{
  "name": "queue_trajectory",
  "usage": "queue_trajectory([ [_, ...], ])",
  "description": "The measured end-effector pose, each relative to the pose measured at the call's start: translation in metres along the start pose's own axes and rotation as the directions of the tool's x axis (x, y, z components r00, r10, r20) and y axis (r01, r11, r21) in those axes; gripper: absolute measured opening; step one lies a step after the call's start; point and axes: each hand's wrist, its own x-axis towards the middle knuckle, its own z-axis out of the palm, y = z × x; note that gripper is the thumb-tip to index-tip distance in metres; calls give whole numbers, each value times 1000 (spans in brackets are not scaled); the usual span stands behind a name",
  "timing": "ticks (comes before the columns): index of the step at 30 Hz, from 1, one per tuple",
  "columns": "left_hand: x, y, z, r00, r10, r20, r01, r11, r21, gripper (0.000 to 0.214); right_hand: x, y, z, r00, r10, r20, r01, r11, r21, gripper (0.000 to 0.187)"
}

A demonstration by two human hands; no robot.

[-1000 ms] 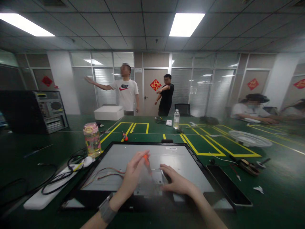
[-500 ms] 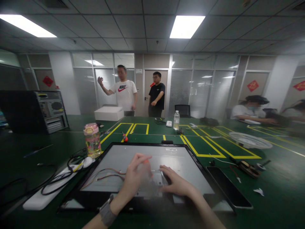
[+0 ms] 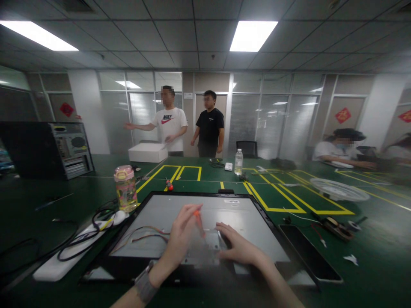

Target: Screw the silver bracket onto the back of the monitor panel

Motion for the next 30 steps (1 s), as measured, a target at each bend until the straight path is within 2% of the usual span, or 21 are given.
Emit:
queue_trajectory([
  [8,-1,-7,4,992,28,-119,-15,994,110,13,-1,-1,-2,1000,6,9,-6,1000,15,86],
  [11,-1,-5,3,994,41,-100,-30,994,106,17,-1,-3,-2,1000,13,10,-13,1000,8,86],
  [16,-1,-1,3,999,11,-37,-11,1000,10,27,-1,-2,-1,1000,14,7,-14,1000,-5,87],
  [21,0,-1,2,998,1,-69,1,1000,24,21,-1,-2,-1,1000,6,5,-6,1000,-2,85],
  [26,1,1,0,999,-18,-41,17,999,-28,28,-1,-2,-1,1000,8,10,-8,1000,-9,86],
  [30,1,-1,1,998,0,-68,0,1000,6,21,0,-1,-1,1000,-2,6,2,1000,-9,86],
])
